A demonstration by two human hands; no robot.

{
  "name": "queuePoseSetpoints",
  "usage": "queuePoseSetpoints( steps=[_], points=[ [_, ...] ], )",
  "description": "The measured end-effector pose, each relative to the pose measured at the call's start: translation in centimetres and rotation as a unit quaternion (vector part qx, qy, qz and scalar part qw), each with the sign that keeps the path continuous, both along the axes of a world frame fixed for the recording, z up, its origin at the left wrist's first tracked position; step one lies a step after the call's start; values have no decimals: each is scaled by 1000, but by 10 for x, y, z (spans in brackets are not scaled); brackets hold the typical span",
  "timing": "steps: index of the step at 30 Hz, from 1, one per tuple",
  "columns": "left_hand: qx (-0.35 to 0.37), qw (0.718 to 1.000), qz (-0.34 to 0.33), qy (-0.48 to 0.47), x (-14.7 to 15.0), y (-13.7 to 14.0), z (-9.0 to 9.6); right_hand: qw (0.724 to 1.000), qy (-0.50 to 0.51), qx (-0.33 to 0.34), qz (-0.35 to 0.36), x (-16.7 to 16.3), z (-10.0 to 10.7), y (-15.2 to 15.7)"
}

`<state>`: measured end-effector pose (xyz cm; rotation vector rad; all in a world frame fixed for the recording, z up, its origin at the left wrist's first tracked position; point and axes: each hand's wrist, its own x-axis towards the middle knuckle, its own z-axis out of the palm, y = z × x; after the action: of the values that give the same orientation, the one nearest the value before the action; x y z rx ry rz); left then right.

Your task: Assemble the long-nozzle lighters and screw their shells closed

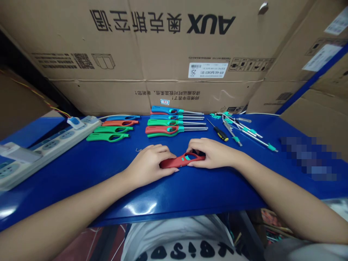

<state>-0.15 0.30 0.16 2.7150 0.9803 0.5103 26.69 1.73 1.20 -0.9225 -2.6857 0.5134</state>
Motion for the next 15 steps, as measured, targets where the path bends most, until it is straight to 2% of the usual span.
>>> queuePoseSetpoints(
  steps=[15],
  points=[
    [-25, 1000, -6, 8, 0, 0, 0, 999, -13, -31, -19, 1, 2, -2]
  ],
)
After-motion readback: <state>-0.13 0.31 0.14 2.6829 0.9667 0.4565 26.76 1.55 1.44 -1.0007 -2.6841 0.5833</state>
